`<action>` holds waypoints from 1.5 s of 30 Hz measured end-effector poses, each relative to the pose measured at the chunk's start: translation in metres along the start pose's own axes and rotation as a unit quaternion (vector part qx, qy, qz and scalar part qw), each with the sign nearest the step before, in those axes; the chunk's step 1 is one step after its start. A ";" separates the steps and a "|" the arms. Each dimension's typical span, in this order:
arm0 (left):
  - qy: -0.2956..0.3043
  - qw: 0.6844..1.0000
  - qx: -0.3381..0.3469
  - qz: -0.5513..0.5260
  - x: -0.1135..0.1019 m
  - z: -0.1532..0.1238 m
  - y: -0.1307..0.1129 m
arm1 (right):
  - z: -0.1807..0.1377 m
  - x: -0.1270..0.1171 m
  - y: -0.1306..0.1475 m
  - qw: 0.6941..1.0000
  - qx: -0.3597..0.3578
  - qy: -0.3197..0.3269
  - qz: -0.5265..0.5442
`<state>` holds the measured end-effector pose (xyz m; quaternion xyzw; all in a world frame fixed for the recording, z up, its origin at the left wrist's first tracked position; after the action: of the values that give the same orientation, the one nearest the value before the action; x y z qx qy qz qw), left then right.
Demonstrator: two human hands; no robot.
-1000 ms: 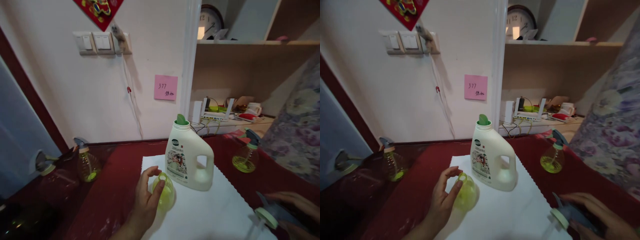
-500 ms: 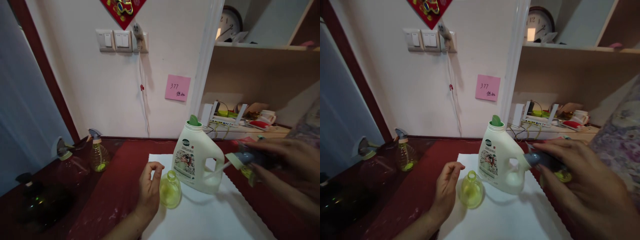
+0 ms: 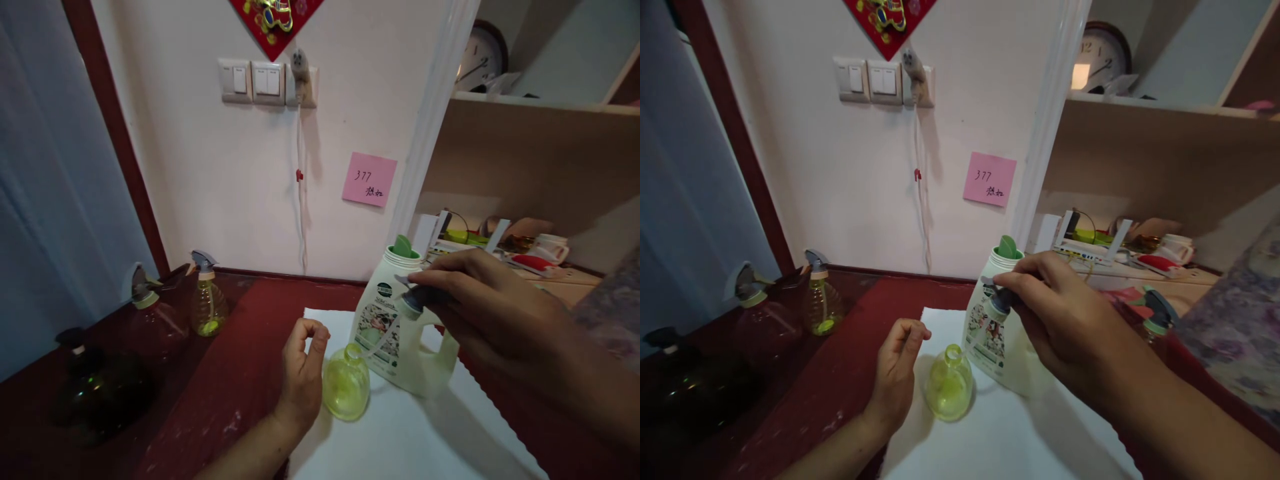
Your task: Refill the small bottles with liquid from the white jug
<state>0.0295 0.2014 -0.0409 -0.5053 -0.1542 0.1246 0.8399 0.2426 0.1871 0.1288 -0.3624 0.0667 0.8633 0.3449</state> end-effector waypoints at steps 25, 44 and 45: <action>0.057 0.998 -0.020 0.016 0.016 -0.005 0.009 | -0.019 0.087 0.068 0.993 -0.093 0.074 -0.015; 0.096 0.995 -0.025 0.012 0.024 -0.015 0.018 | -0.025 0.090 0.074 0.992 -0.091 0.087 0.001; 0.101 0.995 -0.022 0.014 0.025 -0.015 0.017 | -0.025 0.089 0.074 0.992 -0.092 0.087 0.000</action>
<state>0.0574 0.2059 -0.0592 -0.5355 -0.0646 0.0814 0.8381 0.1647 0.1715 0.0409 -0.4662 0.0166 0.8309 0.3034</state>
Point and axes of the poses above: each hand's wrist, its own z-axis towards the middle knuckle, its own x-axis out of the palm, y = z × x, the point moved 9 cm from there along z, towards the middle knuckle, and after that the axes turned 3 degrees about -z, right-handed, at the moved point
